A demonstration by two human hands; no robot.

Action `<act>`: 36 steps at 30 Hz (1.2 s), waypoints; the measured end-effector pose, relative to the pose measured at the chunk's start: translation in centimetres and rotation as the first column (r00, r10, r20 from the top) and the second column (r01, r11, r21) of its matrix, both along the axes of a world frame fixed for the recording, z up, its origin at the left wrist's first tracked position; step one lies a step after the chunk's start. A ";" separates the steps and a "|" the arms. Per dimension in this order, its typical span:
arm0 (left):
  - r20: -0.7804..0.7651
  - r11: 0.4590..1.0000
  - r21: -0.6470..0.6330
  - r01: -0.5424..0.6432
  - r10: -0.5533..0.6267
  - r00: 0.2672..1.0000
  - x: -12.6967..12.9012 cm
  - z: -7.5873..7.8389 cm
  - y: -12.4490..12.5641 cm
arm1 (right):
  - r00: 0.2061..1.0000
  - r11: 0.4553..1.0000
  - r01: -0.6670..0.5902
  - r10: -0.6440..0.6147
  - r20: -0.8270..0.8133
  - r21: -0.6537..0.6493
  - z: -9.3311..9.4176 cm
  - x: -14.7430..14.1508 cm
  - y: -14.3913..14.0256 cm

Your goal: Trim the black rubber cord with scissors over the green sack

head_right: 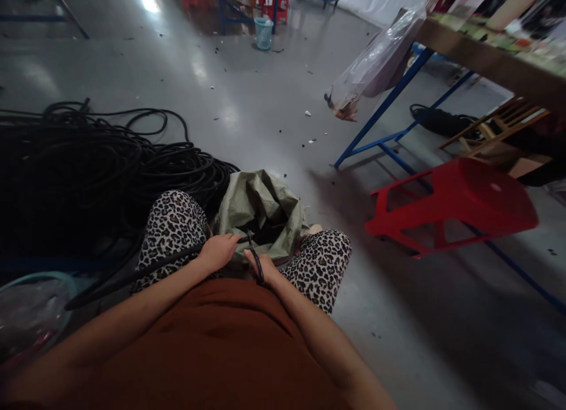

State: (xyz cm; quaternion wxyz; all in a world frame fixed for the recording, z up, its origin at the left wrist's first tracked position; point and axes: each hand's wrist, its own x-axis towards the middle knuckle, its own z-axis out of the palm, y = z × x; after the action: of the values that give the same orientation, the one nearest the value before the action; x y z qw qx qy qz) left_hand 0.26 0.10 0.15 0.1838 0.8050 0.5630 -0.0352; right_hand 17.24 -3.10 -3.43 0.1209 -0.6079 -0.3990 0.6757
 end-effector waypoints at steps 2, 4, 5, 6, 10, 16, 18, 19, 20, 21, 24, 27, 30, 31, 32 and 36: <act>-0.015 1.000 -0.006 0.008 -0.008 1.000 0.0 -0.2 0.0 | 0.998 1.000 -0.020 0.020 0.053 -0.002 0.2 -0.1 0.0; -0.024 1.000 -0.011 0.019 -0.020 1.000 0.0 -0.3 0.0 | 0.996 1.000 -0.028 0.028 0.085 -0.001 0.5 -0.1 0.0; -0.024 1.000 -0.015 0.019 -0.020 1.000 0.0 -0.3 0.1 | 0.995 0.999 -0.033 0.033 0.092 0.000 0.6 -0.2 0.0; -0.020 1.000 -0.019 0.014 -0.015 1.000 0.0 -0.3 0.1 | 0.994 0.999 -0.044 0.043 0.098 0.006 0.7 -0.2 0.0; -0.005 0.999 -0.038 -0.011 0.011 1.000 0.0 -0.6 0.1 | 0.986 0.995 -0.095 0.089 0.144 0.036 0.7 -0.1 -0.1; -0.024 0.999 -0.033 0.035 -0.036 0.999 0.0 -0.9 0.1 | 0.986 0.991 -0.106 0.093 0.140 0.087 0.5 0.3 -0.3; -0.031 0.999 -0.038 0.038 -0.039 0.999 0.0 -0.8 0.1 | 0.985 0.991 -0.106 0.094 0.144 0.078 0.6 0.3 -0.3; -0.036 0.998 -0.040 0.038 -0.039 0.999 0.0 -0.7 0.1 | 0.985 0.993 -0.100 0.090 0.145 0.065 0.6 0.3 -0.3; -0.040 0.998 -0.043 0.039 -0.041 0.998 0.0 -0.6 0.2 | 0.986 0.995 -0.091 0.082 0.148 0.051 0.6 0.3 -0.3; -0.044 0.998 -0.044 0.042 -0.044 0.998 -0.1 -0.6 0.2 | 0.985 0.996 -0.084 0.077 0.155 0.038 0.6 0.3 -0.3; -0.035 0.997 -0.055 0.053 -0.055 0.998 -0.2 -0.4 0.3 | 0.978 0.995 -0.091 0.080 0.192 0.050 0.4 0.2 -0.3; -0.021 0.997 -0.065 0.031 -0.032 0.999 -0.3 -0.6 0.5 | 0.968 0.991 -0.112 0.092 0.233 0.073 0.2 0.4 -0.2; -0.027 0.998 -0.056 0.012 -0.013 1.000 -0.5 -0.8 0.8 | 0.968 0.990 -0.113 0.092 0.234 0.078 0.2 0.6 -0.1; -0.027 0.999 -0.052 0.011 -0.012 1.000 -0.5 -0.9 0.9 | 0.970 0.992 -0.102 0.082 0.230 0.079 0.2 0.7 -0.1; -0.028 0.999 -0.048 0.010 -0.011 1.000 -0.5 -0.9 0.9 | 0.973 0.994 -0.081 0.063 0.224 0.071 0.2 0.7 -0.1; -0.026 1.000 -0.030 0.008 -0.009 1.000 -0.6 -1.0 0.9 | 0.982 0.994 0.104 -0.100 0.160 -0.018 0.2 0.7 0.0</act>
State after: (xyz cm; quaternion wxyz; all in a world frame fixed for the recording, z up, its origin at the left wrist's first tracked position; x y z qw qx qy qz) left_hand -0.31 0.99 -0.88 0.1883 0.8039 0.5615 -0.0551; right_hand 17.89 -3.08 -3.19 0.1150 -0.6810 -0.3667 0.6233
